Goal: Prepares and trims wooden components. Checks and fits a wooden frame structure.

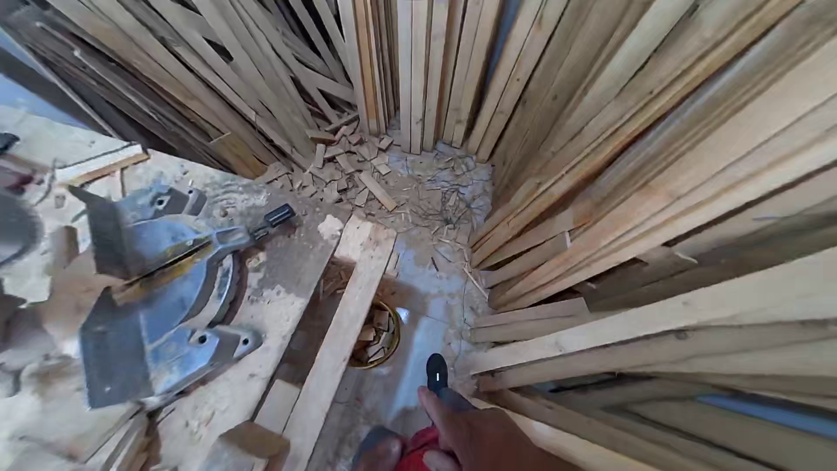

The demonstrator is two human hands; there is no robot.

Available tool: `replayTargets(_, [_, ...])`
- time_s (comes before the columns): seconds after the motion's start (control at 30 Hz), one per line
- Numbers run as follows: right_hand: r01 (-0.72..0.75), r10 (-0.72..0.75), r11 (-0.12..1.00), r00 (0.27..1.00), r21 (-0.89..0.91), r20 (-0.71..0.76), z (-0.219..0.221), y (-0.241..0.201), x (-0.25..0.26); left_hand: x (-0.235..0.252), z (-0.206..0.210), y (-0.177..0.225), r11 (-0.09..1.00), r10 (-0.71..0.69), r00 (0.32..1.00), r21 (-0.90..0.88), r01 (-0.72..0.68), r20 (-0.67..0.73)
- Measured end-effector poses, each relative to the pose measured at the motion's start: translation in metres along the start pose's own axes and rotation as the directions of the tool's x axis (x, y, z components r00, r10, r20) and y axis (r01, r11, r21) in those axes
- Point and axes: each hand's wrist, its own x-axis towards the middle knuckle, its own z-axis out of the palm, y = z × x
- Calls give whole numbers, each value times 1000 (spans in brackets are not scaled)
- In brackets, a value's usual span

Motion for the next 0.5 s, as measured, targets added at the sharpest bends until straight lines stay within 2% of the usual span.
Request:
replayTargets(0.07, [-38,39,999,998,-25,57,-43,26,8,48,10,43,1000,0,997,20,-2,75])
replayTargets(0.17, [-44,45,999,995,-5,94,-93,63,36,110,4,99,998,9,987,58,-18,158])
replayTargets(0.3, [-2,3,1000,995,-17,95,-134,108,101,178,-15,163,998,21,994,56,-27,111])
replayTargets(0.4, [25,-11,998,974,-63,228,-170,142,163,240,-32,206,994,103,991,17,-105,83])
replayTargets(0.47, [3,32,992,958,-122,283,-206,170,209,295,-48,235,986,159,984,35,-162,74])
replayTargets(0.5, [-15,62,983,965,-185,253,-225,184,232,325,-57,252,982,173,982,64,-178,72])
